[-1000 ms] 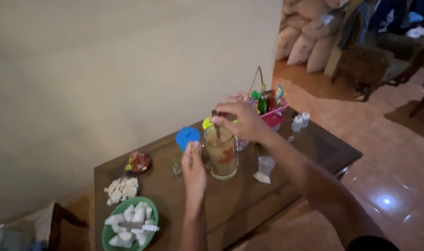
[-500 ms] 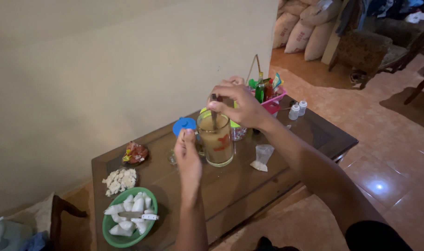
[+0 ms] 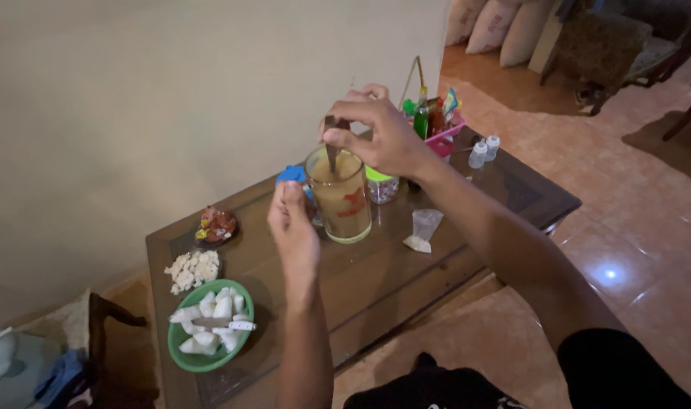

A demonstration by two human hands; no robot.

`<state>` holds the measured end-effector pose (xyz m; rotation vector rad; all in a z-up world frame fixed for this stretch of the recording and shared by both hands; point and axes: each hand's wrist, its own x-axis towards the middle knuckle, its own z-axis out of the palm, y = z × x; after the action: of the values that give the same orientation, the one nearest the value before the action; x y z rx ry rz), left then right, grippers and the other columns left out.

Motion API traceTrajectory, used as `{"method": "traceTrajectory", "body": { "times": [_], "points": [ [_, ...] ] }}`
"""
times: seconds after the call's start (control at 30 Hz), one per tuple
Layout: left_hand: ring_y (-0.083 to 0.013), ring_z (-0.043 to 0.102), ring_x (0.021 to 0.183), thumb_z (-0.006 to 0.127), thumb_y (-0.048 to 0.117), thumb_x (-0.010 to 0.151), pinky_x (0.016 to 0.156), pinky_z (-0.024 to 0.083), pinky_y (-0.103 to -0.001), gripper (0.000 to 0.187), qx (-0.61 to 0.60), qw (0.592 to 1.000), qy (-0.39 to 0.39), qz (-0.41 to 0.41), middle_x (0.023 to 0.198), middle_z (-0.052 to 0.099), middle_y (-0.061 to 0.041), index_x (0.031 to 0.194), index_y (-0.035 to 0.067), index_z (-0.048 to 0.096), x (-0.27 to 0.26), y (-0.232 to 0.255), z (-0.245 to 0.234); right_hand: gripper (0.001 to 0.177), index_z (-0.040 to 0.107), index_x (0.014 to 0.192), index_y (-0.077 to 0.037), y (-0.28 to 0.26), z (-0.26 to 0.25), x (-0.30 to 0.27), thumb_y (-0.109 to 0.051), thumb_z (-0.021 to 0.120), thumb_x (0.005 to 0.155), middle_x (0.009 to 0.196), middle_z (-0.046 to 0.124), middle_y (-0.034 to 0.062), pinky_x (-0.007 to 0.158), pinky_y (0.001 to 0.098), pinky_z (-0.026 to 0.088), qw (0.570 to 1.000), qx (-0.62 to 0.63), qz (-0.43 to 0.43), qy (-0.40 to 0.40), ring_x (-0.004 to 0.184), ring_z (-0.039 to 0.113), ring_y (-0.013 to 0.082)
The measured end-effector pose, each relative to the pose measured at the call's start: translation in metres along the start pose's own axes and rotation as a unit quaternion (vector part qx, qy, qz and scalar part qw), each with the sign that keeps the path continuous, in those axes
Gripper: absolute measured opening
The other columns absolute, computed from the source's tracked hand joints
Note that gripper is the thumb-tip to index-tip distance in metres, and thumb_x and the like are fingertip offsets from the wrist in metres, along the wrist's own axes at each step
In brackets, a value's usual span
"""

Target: Preparing a coffee drink by adding condensed milk and water to a glass and stirring.

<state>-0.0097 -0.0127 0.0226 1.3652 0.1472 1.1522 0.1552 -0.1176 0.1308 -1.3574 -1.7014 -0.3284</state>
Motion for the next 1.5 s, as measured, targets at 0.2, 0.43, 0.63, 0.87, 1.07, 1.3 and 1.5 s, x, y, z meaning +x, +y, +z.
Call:
{"method": "traceTrajectory", "body": {
  "times": [0.2, 0.43, 0.63, 0.87, 1.07, 1.3, 1.5],
  "points": [
    [-0.0013, 0.042, 0.077, 0.045, 0.027, 0.110, 0.067, 0.035, -0.023, 0.026, -0.040, 0.999, -0.003, -0.013, 0.085, 0.053, 0.010, 0.102, 0.009, 0.062, 0.000, 0.015, 0.007, 0.023, 0.070, 0.097, -0.011, -0.005, -0.007, -0.002, -0.034, 0.070, 0.100, 0.088, 0.063, -0.0001, 0.100, 0.0391, 0.029, 0.998, -0.043, 0.023, 0.029, 0.086, 0.056, 0.0145],
    [-0.0021, 0.035, 0.066, 0.046, 0.032, 0.114, 0.057, 0.027, -0.024, 0.032, -0.019, 1.000, 0.002, -0.012, 0.073, 0.042, 0.010, 0.094, 0.010, 0.058, -0.003, 0.021, 0.008, 0.020, 0.068, 0.097, -0.010, -0.014, -0.017, -0.004, -0.029, 0.068, 0.102, 0.090, 0.059, 0.0002, 0.104, 0.0366, 0.030, 0.999, 0.035, -0.013, 0.013, 0.094, 0.054, 0.0143],
    [-0.0015, 0.032, 0.066, 0.046, 0.034, 0.113, 0.057, 0.024, -0.024, 0.032, 0.000, 1.000, 0.003, -0.018, 0.075, 0.038, 0.011, 0.094, 0.011, 0.057, -0.011, 0.028, 0.009, 0.017, 0.074, 0.099, -0.013, -0.021, -0.019, -0.005, -0.028, 0.068, 0.104, 0.097, 0.070, -0.0030, 0.105, 0.0363, 0.029, 0.998, 0.047, -0.039, -0.010, 0.099, 0.057, 0.0131],
    [-0.0015, 0.034, 0.070, 0.045, 0.032, 0.114, 0.060, 0.026, -0.024, 0.032, -0.003, 1.000, 0.001, -0.005, 0.078, 0.039, 0.010, 0.090, 0.012, 0.051, -0.019, 0.034, 0.007, 0.021, 0.074, 0.102, -0.013, -0.025, -0.020, -0.008, -0.031, 0.066, 0.106, 0.096, 0.069, -0.0050, 0.112, 0.0386, 0.026, 0.998, 0.052, -0.016, -0.016, 0.100, 0.058, 0.0122],
    [-0.0022, 0.035, 0.071, 0.044, 0.031, 0.114, 0.062, 0.029, -0.024, 0.031, -0.006, 1.000, 0.005, -0.001, 0.079, 0.041, 0.010, 0.091, 0.012, 0.051, -0.026, 0.039, 0.007, 0.021, 0.075, 0.100, -0.012, -0.023, -0.020, -0.008, -0.032, 0.069, 0.103, 0.094, 0.066, -0.0029, 0.106, 0.0360, 0.027, 0.999, 0.027, -0.023, -0.021, 0.100, 0.056, 0.0131],
    [-0.0015, 0.035, 0.069, 0.045, 0.031, 0.115, 0.061, 0.030, -0.024, 0.034, 0.005, 1.000, 0.014, -0.015, 0.076, 0.039, 0.011, 0.086, 0.013, 0.047, -0.033, 0.034, 0.001, 0.017, 0.079, 0.103, -0.012, -0.031, -0.017, -0.011, -0.028, 0.071, 0.103, 0.094, 0.063, -0.0001, 0.108, 0.0361, 0.027, 1.000, 0.000, -0.014, -0.010, 0.098, 0.053, 0.0127],
    [-0.0013, 0.032, 0.073, 0.045, 0.029, 0.116, 0.063, 0.026, -0.023, 0.032, -0.006, 1.000, -0.008, 0.005, 0.080, 0.039, 0.011, 0.090, 0.012, 0.049, -0.036, 0.034, -0.001, 0.017, 0.079, 0.102, -0.015, -0.026, -0.013, -0.011, -0.028, 0.069, 0.099, 0.094, 0.069, -0.0028, 0.111, 0.0339, 0.029, 0.996, 0.067, -0.053, -0.021, 0.097, 0.056, 0.0103]
  ]
}}
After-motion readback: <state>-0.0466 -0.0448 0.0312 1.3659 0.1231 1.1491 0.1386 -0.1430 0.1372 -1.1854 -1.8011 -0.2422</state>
